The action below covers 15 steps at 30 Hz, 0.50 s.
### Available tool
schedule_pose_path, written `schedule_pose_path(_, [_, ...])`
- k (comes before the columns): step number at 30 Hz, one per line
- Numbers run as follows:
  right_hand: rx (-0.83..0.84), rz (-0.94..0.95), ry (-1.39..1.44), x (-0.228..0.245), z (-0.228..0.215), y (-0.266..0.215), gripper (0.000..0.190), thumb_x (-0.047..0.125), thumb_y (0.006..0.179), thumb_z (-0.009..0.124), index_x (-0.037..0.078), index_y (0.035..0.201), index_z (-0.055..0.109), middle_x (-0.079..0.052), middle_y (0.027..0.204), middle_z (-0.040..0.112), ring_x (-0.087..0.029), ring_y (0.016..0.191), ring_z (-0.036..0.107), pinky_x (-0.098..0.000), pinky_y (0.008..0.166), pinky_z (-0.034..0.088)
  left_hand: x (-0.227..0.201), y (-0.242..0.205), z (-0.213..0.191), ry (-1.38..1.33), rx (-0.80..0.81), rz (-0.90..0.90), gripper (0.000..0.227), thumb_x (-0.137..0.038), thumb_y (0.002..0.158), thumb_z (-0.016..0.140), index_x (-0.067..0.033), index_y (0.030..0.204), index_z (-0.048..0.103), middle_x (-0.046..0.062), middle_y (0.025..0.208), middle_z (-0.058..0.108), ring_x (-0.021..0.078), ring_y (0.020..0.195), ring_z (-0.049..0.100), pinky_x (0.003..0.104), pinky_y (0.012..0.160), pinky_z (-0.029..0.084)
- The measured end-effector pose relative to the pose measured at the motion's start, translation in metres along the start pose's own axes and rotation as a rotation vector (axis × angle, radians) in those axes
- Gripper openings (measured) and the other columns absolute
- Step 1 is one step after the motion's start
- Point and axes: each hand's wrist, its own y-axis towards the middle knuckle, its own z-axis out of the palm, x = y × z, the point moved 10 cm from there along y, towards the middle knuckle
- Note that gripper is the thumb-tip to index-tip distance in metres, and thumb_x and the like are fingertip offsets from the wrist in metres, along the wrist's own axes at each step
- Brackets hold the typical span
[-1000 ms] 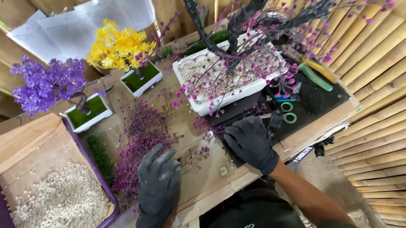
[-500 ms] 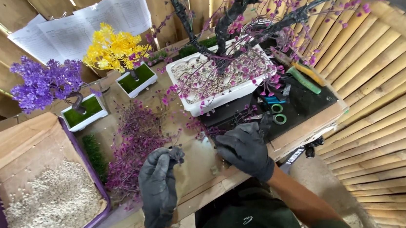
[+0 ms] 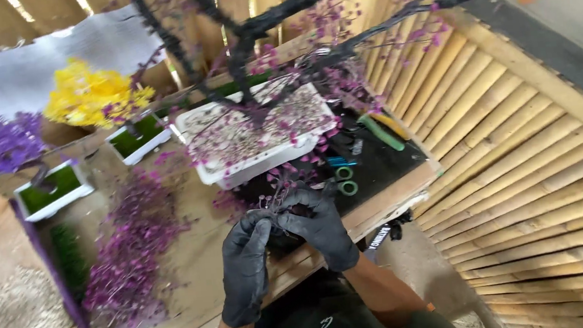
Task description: The person arranges purple artificial flowers onto a black bonsai tree structure. They use pliers to cut and prepare the flower stems and wire, then insert the stems into the branches of the tree. The person also uses a small wooden block to assist in securing the arrangement.
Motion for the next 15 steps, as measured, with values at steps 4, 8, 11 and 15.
schedule_pose_path(4, [-0.093, 0.064, -0.005, 0.003, -0.028, 0.003, 0.012, 0.011, 0.092, 0.078, 0.008, 0.103, 0.074, -0.007, 0.105, 0.072, -0.022, 0.098, 0.071, -0.0372, 0.087, 0.062, 0.013, 0.012, 0.017, 0.117, 0.035, 0.008, 0.019, -0.017, 0.101, 0.063, -0.0044, 0.108, 0.075, 0.006, 0.099, 0.075, 0.021, 0.092, 0.07, 0.038, 0.087, 0.06])
schedule_pose_path(8, [-0.099, 0.009, -0.004, 0.02, -0.046, 0.002, 0.006, 0.011, 0.094, 0.076, 0.01, 0.099, 0.072, -0.005, 0.1, 0.068, -0.019, 0.089, 0.067, -0.0343, 0.082, 0.061, 0.032, 0.019, 0.035, 0.164, 0.083, -0.055, 0.018, -0.021, 0.1, 0.065, -0.0065, 0.105, 0.074, 0.003, 0.089, 0.067, 0.0185, 0.085, 0.062, 0.039, 0.082, 0.056])
schedule_pose_path(11, [-0.142, -0.027, 0.106, 0.007, -0.068, -0.01, 0.022, 0.001, 0.091, 0.077, 0.007, 0.111, 0.069, -0.005, 0.113, 0.061, -0.02, 0.1, 0.064, -0.0342, 0.081, 0.062, 0.053, 0.026, 0.039, 0.092, 0.007, -0.076, 0.012, -0.011, 0.099, 0.067, -0.0044, 0.104, 0.075, 0.006, 0.093, 0.073, 0.0194, 0.087, 0.067, 0.037, 0.083, 0.059])
schedule_pose_path(15, [-0.155, 0.007, 0.049, 0.025, -0.074, -0.007, 0.014, 0.008, 0.093, 0.077, 0.008, 0.105, 0.07, -0.002, 0.106, 0.062, -0.018, 0.096, 0.067, -0.0342, 0.088, 0.061, 0.038, 0.027, 0.067, 0.31, 0.01, -0.073, 0.014, -0.01, 0.098, 0.064, -0.0059, 0.094, 0.077, 0.004, 0.088, 0.071, 0.0164, 0.086, 0.065, 0.036, 0.082, 0.056])
